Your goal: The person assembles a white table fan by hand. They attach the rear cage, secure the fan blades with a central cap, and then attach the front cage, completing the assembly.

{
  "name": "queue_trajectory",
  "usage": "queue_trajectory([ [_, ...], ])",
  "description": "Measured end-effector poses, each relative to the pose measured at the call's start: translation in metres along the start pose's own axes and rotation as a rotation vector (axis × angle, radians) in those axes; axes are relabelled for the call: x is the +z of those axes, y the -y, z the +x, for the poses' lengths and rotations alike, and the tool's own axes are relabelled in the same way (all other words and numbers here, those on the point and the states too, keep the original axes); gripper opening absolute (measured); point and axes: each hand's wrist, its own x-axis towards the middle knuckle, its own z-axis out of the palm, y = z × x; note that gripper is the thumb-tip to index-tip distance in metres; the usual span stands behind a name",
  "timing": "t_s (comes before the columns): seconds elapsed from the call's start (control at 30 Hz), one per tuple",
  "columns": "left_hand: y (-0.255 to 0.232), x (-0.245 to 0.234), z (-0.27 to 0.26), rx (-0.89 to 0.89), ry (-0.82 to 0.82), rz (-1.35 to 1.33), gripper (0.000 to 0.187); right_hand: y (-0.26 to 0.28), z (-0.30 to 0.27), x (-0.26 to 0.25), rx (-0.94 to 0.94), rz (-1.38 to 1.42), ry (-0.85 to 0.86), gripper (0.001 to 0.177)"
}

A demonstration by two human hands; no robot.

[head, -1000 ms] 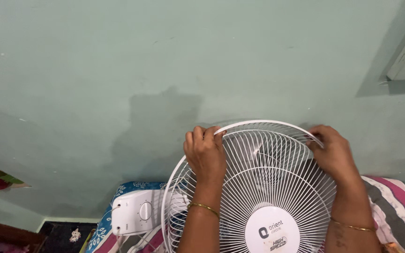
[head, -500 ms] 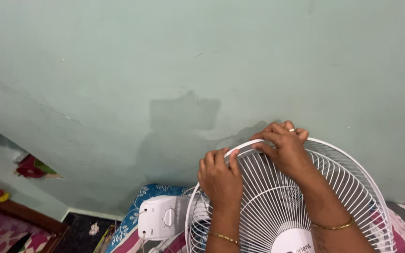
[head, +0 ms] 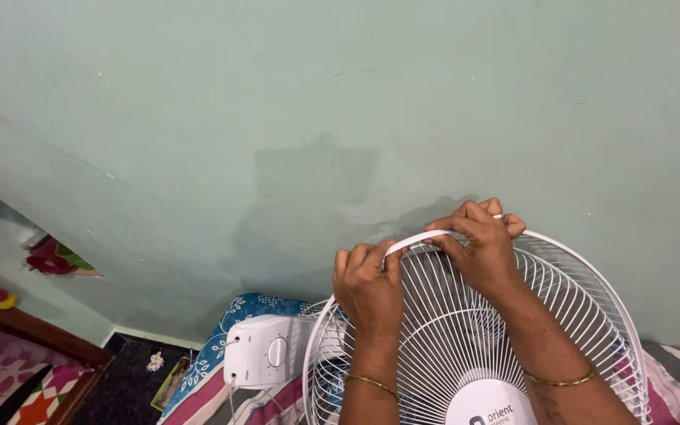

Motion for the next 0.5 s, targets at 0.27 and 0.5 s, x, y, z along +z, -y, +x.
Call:
queue_trajectory([
  [0.27,-0.0029,-0.0052,0.0030,-0.049,0.100,-0.019,0.015,0.0020,0.0049,-0.0023,0.013,0.038,0.038,0.019],
  [0.5,-0.0046,-0.0009,-0.0013,-0.038,0.057,-0.029,0.013,-0.0038,0.0018,-0.0011,-0.022,0.120,0.011,0.017],
])
